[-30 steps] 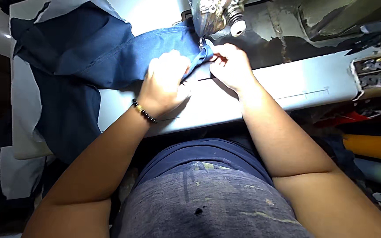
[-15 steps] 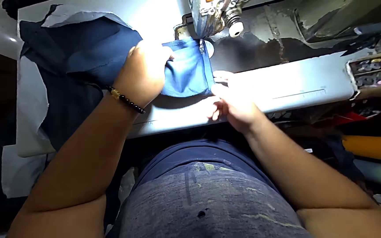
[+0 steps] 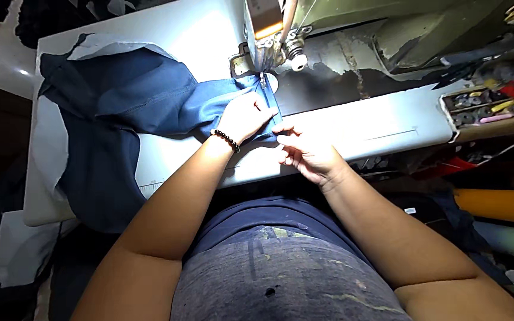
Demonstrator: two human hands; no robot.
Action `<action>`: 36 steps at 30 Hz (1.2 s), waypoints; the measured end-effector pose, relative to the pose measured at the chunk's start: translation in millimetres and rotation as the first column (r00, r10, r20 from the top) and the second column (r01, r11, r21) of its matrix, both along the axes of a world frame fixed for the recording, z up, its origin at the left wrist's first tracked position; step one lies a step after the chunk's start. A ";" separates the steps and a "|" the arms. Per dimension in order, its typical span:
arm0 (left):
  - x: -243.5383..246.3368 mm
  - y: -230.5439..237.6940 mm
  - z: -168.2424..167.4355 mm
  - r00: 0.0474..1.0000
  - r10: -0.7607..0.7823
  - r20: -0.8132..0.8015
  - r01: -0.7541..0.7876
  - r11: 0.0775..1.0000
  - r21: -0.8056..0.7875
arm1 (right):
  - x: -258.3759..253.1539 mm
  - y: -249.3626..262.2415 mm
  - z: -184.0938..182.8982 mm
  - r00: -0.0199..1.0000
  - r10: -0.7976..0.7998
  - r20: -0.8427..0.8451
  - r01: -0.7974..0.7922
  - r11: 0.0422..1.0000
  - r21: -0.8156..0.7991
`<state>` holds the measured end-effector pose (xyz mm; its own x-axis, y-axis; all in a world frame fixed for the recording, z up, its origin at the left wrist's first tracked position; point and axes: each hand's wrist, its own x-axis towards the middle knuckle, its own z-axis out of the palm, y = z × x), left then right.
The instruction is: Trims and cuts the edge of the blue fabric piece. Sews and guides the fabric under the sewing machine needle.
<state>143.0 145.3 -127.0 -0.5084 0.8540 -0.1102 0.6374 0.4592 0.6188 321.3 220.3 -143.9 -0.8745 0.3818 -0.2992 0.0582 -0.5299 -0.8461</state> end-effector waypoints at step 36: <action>23.6 -49.2 -34.5 0.873 -0.296 -0.387 0.389 0.901 0.190 | -14.3 35.0 -35.9 0.955 0.212 -0.208 0.220 -0.037 0.975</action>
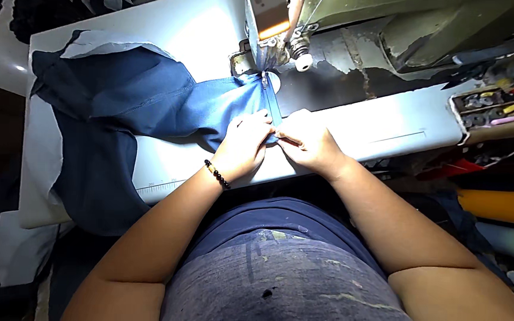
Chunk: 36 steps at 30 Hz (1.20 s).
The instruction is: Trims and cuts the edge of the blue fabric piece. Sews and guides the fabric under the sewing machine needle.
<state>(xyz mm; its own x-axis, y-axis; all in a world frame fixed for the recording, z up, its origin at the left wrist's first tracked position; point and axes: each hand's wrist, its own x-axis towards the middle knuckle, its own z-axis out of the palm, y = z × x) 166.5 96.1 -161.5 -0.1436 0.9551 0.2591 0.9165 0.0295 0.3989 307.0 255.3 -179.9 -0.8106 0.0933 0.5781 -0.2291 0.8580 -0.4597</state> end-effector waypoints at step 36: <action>-44.0 18.4 18.3 0.960 -0.031 -0.278 -0.018 0.985 -0.172 | -5.9 -37.6 32.2 0.964 0.157 0.215 0.141 0.386 -0.912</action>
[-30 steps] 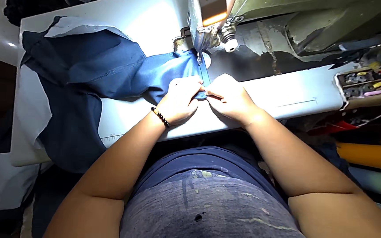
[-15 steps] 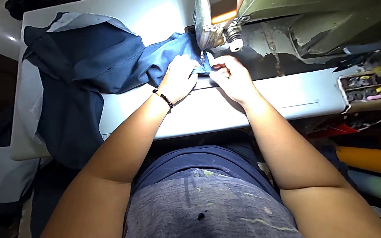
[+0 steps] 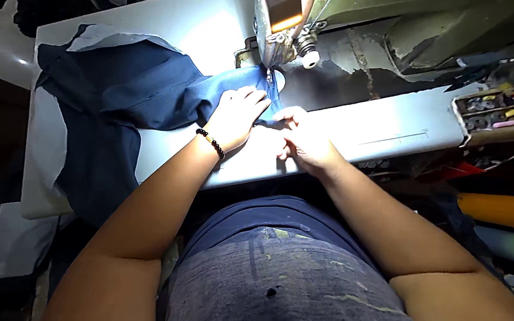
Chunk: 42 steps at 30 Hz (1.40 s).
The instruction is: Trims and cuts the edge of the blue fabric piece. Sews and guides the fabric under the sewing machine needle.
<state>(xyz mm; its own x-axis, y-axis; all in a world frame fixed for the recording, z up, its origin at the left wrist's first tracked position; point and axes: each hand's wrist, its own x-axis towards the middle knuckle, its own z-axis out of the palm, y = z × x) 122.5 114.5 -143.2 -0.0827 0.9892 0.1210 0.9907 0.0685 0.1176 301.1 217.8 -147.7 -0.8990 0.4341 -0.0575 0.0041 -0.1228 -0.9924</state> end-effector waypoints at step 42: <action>-27.0 42.4 -10.5 0.963 0.152 0.222 -0.176 0.980 0.094 | -60.0 83.7 -15.8 0.997 0.081 -0.019 -0.012 0.362 0.932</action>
